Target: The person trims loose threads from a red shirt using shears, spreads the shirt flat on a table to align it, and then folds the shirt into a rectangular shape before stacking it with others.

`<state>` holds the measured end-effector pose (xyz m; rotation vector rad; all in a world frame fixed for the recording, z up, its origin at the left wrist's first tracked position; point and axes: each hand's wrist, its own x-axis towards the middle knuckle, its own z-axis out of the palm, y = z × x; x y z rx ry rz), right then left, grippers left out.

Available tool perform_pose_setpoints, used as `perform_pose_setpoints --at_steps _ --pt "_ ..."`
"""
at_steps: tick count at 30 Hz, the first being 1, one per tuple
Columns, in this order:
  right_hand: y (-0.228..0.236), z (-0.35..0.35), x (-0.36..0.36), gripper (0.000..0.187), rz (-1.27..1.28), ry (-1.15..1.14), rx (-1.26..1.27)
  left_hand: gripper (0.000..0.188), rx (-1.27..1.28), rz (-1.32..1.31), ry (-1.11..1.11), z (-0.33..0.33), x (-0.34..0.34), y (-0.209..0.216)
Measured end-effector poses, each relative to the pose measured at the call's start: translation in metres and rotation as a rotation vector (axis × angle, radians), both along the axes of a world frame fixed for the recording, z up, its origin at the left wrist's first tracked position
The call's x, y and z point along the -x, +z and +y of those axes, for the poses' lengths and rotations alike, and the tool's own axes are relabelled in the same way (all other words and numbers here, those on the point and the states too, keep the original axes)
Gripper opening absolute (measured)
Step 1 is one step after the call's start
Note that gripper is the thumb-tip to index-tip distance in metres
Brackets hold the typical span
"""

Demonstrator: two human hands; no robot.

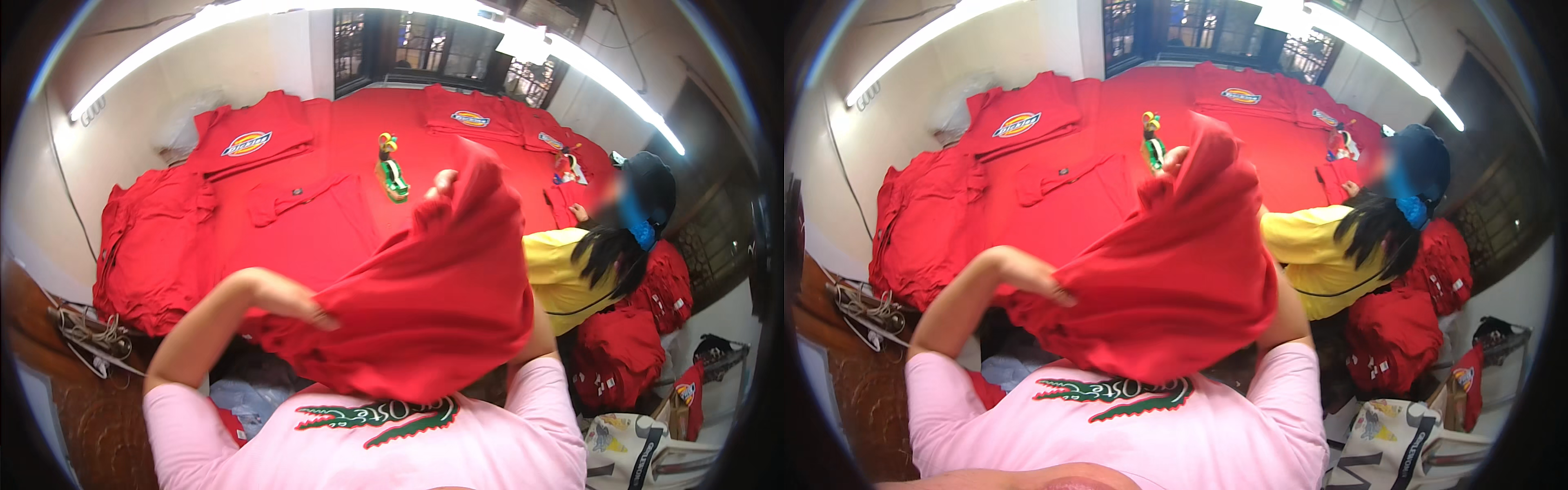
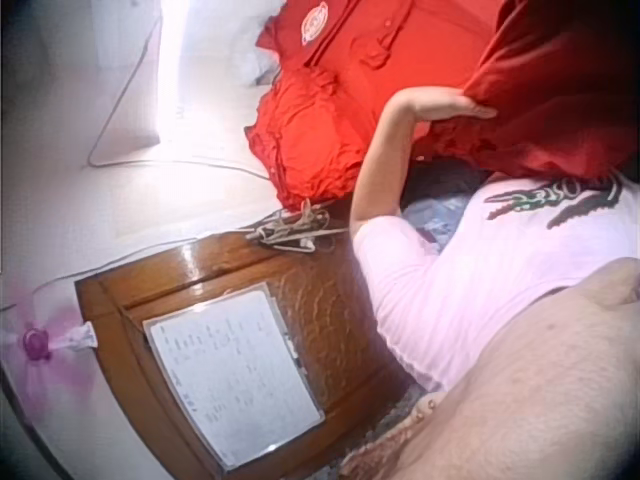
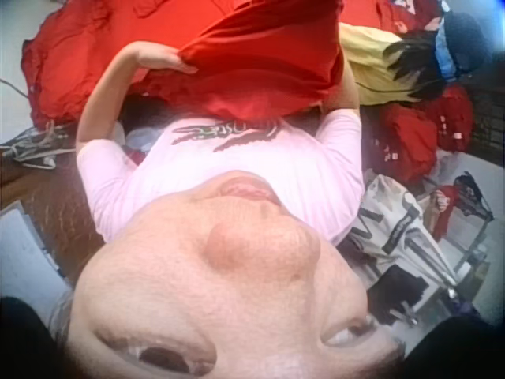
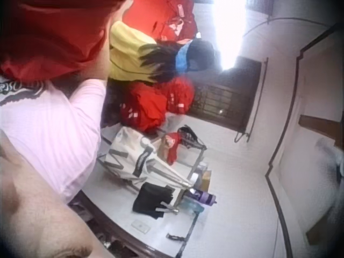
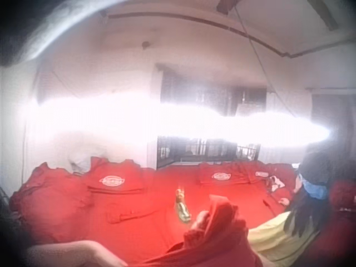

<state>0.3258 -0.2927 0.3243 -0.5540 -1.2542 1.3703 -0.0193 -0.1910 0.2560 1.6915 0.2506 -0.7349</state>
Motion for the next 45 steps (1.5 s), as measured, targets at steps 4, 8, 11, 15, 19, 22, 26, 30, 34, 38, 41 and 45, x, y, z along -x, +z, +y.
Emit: perform_pose_setpoints --at_steps 4,8,11,15,19,22,26,30,34,38,41,45 --pt "0.015 0.005 -0.015 0.039 -1.096 0.041 0.091 0.071 -0.903 0.757 -0.116 0.011 0.077 0.052" --pt "0.035 0.036 0.001 0.028 -2.080 -0.199 -0.111 0.069 -1.283 0.842 0.160 0.047 0.172 0.107" --pt "0.122 0.042 -0.015 0.023 -2.027 -1.109 -0.854 0.050 -1.714 0.097 0.877 0.026 0.205 0.188" --pt "0.091 0.029 -0.004 0.034 -1.487 -1.773 -1.140 0.040 -2.320 -0.266 1.054 0.052 0.286 0.103" --pt "-0.139 0.048 0.004 0.012 -1.841 -0.209 -0.099 0.040 -1.541 0.406 0.687 0.031 0.287 -0.089" --pt "-0.189 -0.012 0.061 0.029 -1.831 0.873 0.025 0.059 -0.820 0.557 0.363 -0.006 0.307 -0.159" --pt "-0.160 0.021 0.012 0.019 -1.888 -0.156 -0.322 0.034 -0.940 0.278 0.787 0.006 0.267 -0.097" --pt "-0.027 0.084 0.032 0.033 -1.466 -0.750 -0.926 0.018 -1.484 -0.106 0.832 0.035 0.262 0.020" --pt "0.072 0.087 -0.015 0.013 -1.199 -0.877 -0.853 0.020 -1.582 -0.365 0.897 0.039 0.250 0.134" --pt "0.149 0.065 -0.094 0.028 -1.056 -0.543 -0.932 0.020 -1.146 -0.685 1.146 0.044 0.301 0.172" --pt "0.173 0.055 -0.125 0.041 -0.858 -0.606 -0.794 0.032 -0.957 -0.833 1.052 0.058 0.364 0.194" --pt "0.173 0.043 -0.122 0.041 -0.745 -0.698 -0.560 0.043 -1.098 -0.952 1.254 0.038 0.394 0.220"
